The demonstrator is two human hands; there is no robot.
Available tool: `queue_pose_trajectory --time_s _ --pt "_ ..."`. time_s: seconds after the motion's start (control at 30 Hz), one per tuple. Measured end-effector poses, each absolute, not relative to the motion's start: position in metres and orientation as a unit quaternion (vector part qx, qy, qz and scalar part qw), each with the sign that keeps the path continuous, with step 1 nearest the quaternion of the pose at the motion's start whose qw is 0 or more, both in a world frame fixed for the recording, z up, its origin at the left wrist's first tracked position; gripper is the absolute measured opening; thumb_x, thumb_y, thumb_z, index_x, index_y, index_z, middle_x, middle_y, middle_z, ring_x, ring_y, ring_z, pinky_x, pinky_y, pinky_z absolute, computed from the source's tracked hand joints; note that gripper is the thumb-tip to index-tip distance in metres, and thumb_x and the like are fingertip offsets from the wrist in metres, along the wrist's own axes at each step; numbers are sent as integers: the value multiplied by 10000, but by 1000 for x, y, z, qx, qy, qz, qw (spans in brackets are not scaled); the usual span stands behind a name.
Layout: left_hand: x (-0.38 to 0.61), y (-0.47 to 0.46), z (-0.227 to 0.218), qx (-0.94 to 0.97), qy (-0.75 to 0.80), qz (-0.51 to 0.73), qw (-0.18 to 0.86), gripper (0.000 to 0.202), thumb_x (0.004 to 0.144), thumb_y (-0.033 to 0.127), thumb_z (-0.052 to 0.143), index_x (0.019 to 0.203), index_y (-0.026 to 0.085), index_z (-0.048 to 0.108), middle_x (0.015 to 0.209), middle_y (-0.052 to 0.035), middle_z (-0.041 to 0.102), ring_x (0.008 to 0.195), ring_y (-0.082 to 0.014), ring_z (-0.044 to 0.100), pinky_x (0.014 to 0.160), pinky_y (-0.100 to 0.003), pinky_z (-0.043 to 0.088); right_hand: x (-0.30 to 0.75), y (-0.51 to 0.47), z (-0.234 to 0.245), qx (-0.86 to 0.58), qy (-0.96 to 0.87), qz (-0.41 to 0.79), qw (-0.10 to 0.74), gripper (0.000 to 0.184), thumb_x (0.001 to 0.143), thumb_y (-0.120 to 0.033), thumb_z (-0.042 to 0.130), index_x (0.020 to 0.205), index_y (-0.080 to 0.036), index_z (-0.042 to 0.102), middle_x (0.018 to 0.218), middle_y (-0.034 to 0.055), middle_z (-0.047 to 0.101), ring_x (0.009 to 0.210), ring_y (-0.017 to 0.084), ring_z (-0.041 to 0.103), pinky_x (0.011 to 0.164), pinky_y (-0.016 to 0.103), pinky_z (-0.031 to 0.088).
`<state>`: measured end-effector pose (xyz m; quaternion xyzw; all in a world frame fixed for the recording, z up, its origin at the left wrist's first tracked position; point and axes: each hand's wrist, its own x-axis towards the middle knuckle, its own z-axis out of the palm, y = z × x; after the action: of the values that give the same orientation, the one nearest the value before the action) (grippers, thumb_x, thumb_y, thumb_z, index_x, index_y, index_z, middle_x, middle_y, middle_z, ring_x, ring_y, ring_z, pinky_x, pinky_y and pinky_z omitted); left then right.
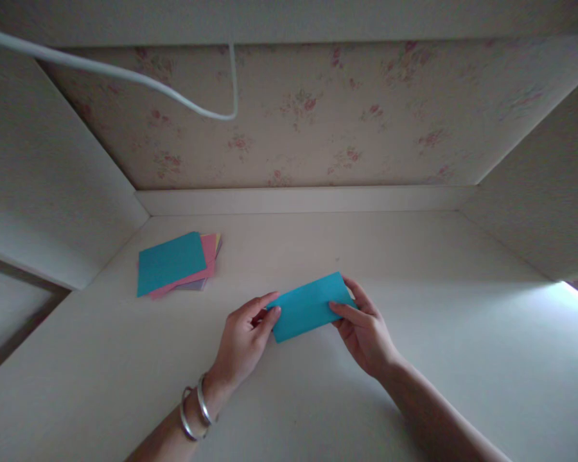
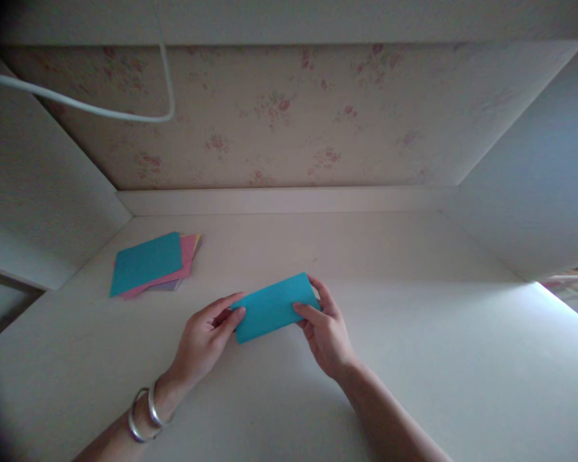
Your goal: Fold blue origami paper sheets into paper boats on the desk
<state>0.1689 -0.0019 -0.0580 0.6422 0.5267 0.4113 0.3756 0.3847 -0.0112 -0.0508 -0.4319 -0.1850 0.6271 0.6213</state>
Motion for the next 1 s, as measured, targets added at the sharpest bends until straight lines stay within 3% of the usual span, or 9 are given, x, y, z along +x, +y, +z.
queue_pose_trajectory --time_s 0.3,0.67,1.0 --pt "169 -2 -60 664 510 418 353 305 936 372 630 1169 205 736 1105 -61 774 916 -186 736 797 -250 583 385 -11 -50 -425 -185 631 622 672 595 -185 907 1186 -235 590 814 -15 709 725 125 621 666 226 518" --pt "167 0 -62 673 523 397 340 322 938 383 621 1173 194 733 1108 -69 778 924 -200 744 827 -281 596 389 -9 -58 -463 -215 629 587 634 630 -215 877 1198 -240 597 834 -23 689 753 141 624 693 259 521" --pt "165 1 -63 663 541 369 361 355 929 395 617 1204 196 720 1101 -75 777 893 -209 742 842 -306 591 393 -7 -60 -501 -287 617 535 575 703 -311 842 1211 -271 578 969 0 700 874 186 652 764 311 542"
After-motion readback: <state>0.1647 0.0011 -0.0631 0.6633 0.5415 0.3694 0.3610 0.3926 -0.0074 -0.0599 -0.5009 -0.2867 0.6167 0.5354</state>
